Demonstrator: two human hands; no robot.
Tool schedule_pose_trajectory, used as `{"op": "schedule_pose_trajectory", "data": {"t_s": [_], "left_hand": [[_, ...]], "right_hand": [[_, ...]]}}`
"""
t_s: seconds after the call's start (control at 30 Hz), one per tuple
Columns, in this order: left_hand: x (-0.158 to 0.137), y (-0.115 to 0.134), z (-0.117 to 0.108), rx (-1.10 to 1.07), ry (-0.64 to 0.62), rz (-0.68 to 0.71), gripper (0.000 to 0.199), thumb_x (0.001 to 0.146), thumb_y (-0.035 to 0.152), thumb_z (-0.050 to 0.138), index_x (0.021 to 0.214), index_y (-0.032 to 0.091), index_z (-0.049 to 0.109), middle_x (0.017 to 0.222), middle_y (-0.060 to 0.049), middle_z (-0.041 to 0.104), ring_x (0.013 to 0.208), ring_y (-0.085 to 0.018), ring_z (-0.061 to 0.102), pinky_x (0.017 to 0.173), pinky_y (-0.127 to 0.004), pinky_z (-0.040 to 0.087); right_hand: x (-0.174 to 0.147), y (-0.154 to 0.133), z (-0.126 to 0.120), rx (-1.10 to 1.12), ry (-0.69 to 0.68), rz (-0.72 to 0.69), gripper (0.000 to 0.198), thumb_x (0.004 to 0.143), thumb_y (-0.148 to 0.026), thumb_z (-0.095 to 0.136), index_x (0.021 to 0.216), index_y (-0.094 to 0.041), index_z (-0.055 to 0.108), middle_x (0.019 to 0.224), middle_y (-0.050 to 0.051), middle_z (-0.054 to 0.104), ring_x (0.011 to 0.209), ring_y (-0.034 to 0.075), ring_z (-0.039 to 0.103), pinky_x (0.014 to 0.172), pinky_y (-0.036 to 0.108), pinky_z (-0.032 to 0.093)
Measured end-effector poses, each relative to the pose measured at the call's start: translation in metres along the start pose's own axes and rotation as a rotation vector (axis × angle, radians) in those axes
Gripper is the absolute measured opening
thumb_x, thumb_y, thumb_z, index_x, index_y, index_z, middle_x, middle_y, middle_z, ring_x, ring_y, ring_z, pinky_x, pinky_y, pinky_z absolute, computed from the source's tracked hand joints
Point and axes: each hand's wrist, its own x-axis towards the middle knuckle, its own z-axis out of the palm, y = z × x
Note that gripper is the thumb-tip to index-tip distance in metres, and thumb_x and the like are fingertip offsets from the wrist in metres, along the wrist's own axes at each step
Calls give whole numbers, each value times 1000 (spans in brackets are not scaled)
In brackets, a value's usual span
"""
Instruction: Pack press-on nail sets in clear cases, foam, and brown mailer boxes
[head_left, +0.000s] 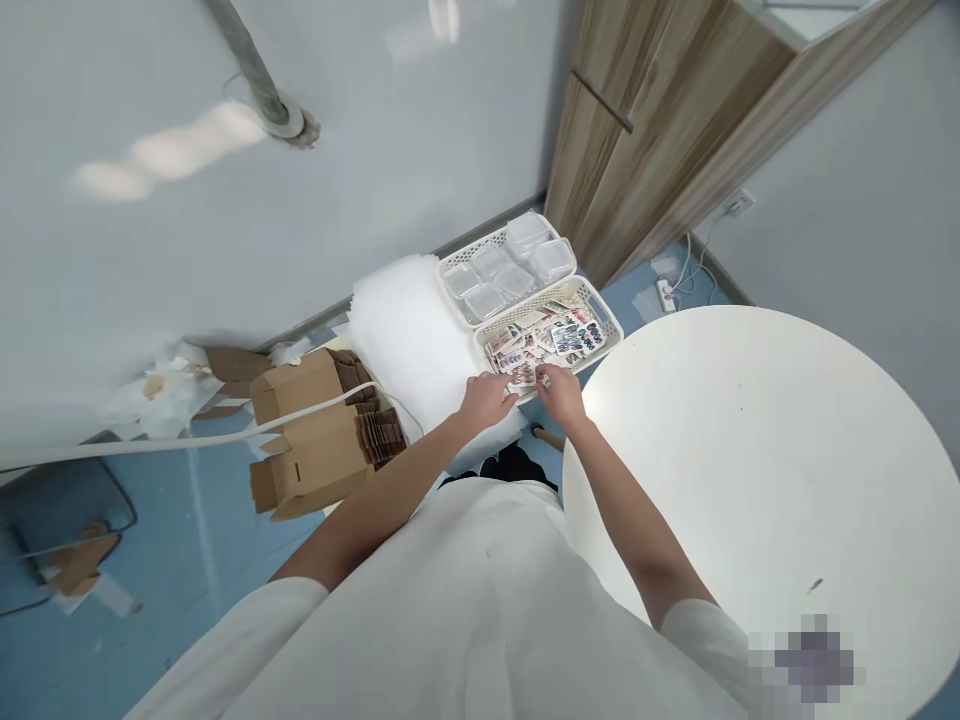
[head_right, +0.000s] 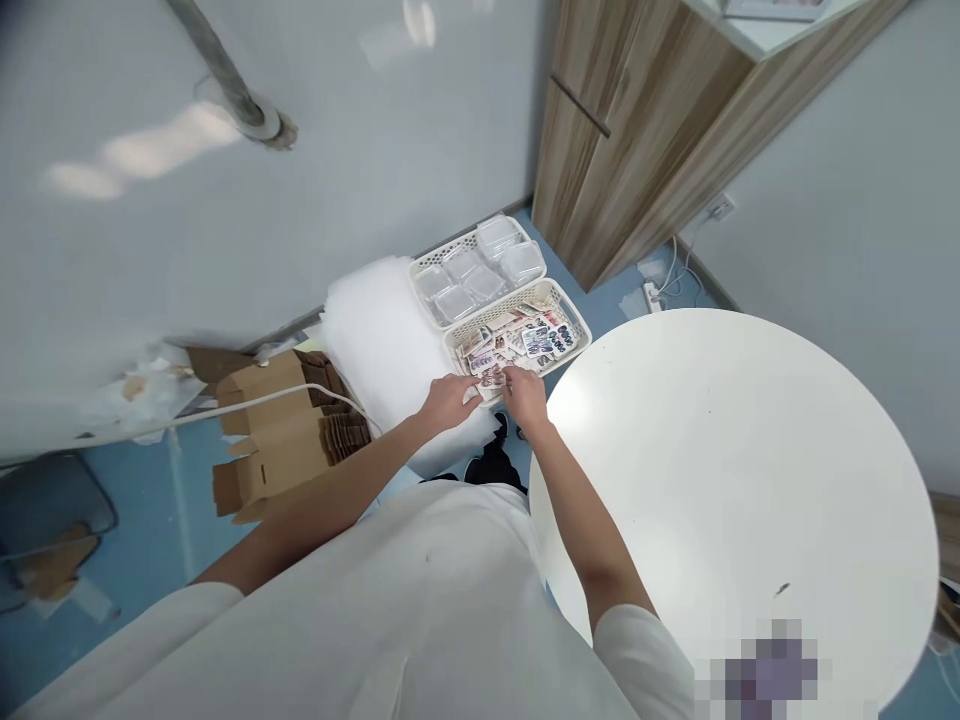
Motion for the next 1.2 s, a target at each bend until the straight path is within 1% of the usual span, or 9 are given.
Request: {"op": "schedule_pose_trajectory", "data": {"t_s": [0.13, 0.27, 0.5, 0.67, 0.77, 0.87, 0.97, 1.1, 1.2], "left_hand": [[23, 6, 15, 147, -59, -28, 24, 80, 32, 46, 92, 20, 63, 93, -9, 66, 103, -28, 49, 93, -50, 23], [31, 6, 29, 195, -77, -48, 22, 79, 31, 47, 86, 19, 64, 91, -10, 66, 105, -29, 46, 97, -55, 13], [30, 2, 32, 199, -86, -60, 29, 79, 28, 47, 106, 24, 58, 107, -8, 62, 111, -28, 43, 101, -55, 8], [27, 1, 32, 141, -77, -11, 31, 79, 27, 47, 108, 25, 57, 113, -7, 59, 112, -28, 43, 102, -57, 4], [26, 2, 32, 92, -64, 0, 33, 79, 26, 48, 111, 24, 55, 120, -8, 55, 115, -28, 42, 103, -57, 0], [24, 2, 31, 47, -62, -14, 39, 78, 25, 50, 117, 25, 51, 128, -9, 49, 120, -29, 38, 103, -58, 0], [21, 1, 28, 19, -47, -23, 42, 78, 26, 50, 120, 26, 49, 134, -10, 44, 126, -31, 31, 102, -59, 3], [12, -2, 19, -38, 6, 21, 40, 80, 28, 49, 120, 26, 49, 137, -10, 40, 130, -31, 27, 100, -61, 6], [5, -6, 11, -151, 81, -7, 37, 81, 31, 48, 118, 26, 50, 135, -8, 43, 127, -29, 33, 101, -58, 11]], "right_hand": [[32, 3, 6, -149, -198, -58, 31, 78, -19, 52, 109, -19, 52, 102, 10, 62, 96, 26, 51, 78, 35, 37], [46, 2, 18, -230, -301, -91, 37, 76, -20, 56, 113, -19, 47, 108, 12, 59, 99, 27, 48, 78, 35, 35], [45, 0, 25, -263, -256, -56, 39, 78, -20, 54, 116, -20, 44, 113, 12, 54, 103, 27, 44, 81, 36, 33], [43, 2, 25, -243, -180, 18, 40, 76, -23, 56, 115, -19, 46, 110, 12, 53, 101, 27, 45, 80, 35, 34], [43, 4, 26, -217, -146, 67, 36, 76, -22, 55, 111, -17, 51, 106, 13, 55, 98, 27, 47, 79, 35, 35], [42, 5, 26, -153, -132, 112, 28, 78, -19, 50, 104, -17, 57, 99, 13, 57, 91, 25, 51, 76, 33, 37], [40, 4, 21, -26, -90, 166, 22, 78, -21, 47, 95, -17, 60, 93, 10, 59, 84, 22, 53, 71, 31, 38], [31, -2, 8, 294, 2, 226, 22, 79, -33, 45, 84, -18, 60, 80, 5, 62, 71, 18, 53, 65, 29, 40], [16, -12, -2, 573, 88, 291, 25, 75, -39, 49, 82, -18, 59, 78, 3, 63, 65, 15, 52, 63, 28, 41]]}}
